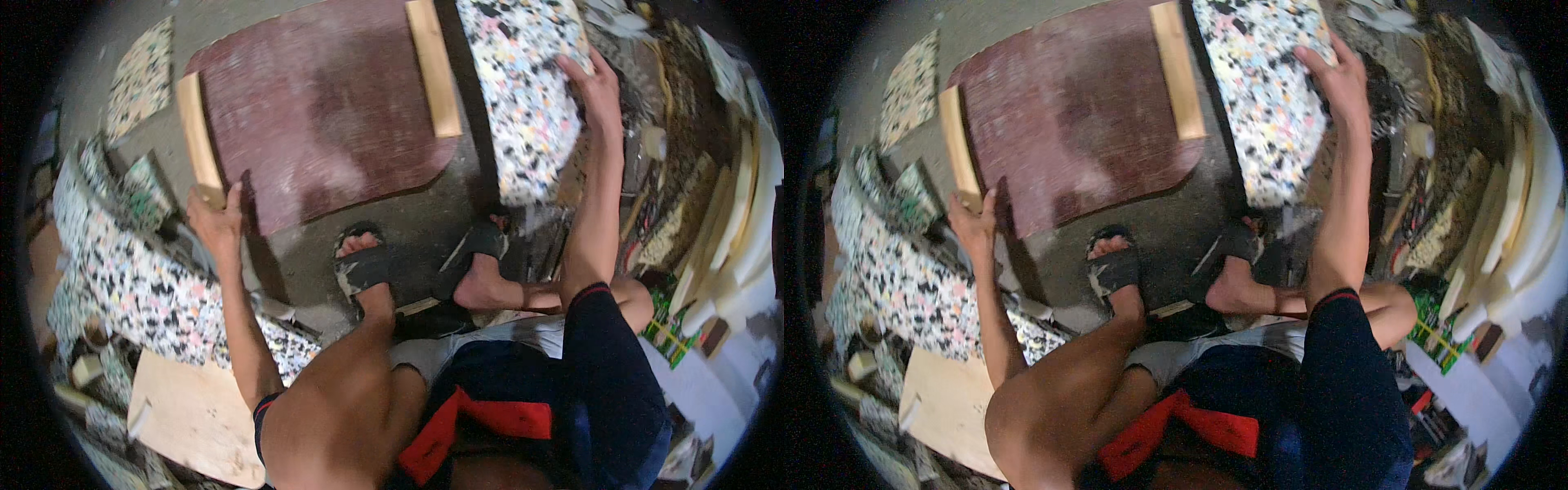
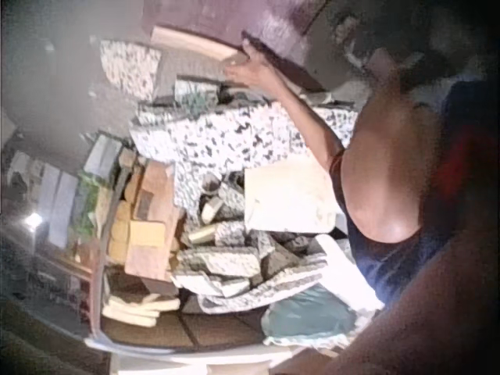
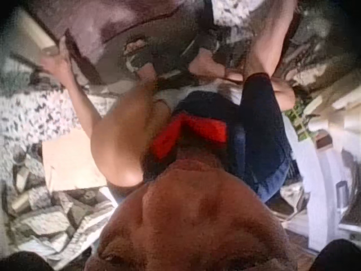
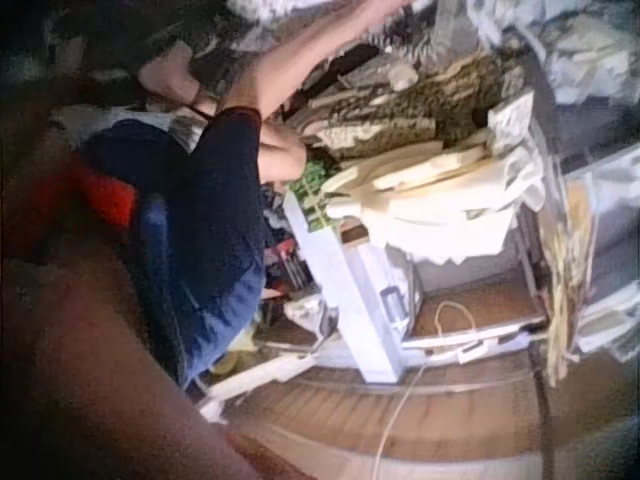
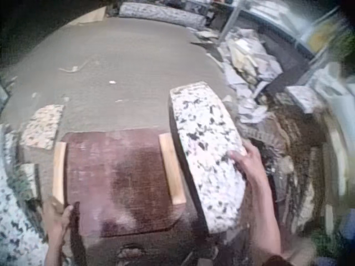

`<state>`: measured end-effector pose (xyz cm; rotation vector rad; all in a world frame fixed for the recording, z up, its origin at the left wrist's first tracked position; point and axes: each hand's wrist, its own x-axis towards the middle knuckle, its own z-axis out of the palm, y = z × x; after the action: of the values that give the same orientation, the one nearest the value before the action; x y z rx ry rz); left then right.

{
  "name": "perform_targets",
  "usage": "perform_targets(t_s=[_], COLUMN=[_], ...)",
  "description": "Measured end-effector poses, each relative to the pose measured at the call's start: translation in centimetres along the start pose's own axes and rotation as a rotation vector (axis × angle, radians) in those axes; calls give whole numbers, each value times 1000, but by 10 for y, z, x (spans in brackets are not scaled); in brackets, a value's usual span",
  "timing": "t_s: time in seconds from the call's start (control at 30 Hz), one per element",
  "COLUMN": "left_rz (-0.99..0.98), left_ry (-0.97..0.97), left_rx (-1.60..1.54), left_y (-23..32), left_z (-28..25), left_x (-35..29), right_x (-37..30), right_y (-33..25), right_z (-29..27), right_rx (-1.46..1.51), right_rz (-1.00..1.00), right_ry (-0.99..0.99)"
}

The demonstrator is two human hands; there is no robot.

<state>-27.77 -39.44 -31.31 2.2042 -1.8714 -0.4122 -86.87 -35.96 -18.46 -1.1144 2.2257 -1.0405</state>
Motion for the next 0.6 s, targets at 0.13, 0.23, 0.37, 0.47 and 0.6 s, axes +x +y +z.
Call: perform_targets(t_s=[0.13,0.23,0.37,0.47,0.6], left_rz=[-14,20,62,77,-136], left_ry=[-19,21,103,168,129], left_rx=[19,11,71,111,363], left_y=[-19,-33,-44,-45,-38], left_z=[20,29,31,25,24], left_x=[18,20,49,88,118], right_x=[24,18,-18,-36,-60], right_y=[26,52,110,152,184], right_z=[1,24,35,31,37], right_rx=[145,93,158,353,-488], right_rz=[172,563,627,808,343], right_ry=[-108,-107,-226,-436,-119])
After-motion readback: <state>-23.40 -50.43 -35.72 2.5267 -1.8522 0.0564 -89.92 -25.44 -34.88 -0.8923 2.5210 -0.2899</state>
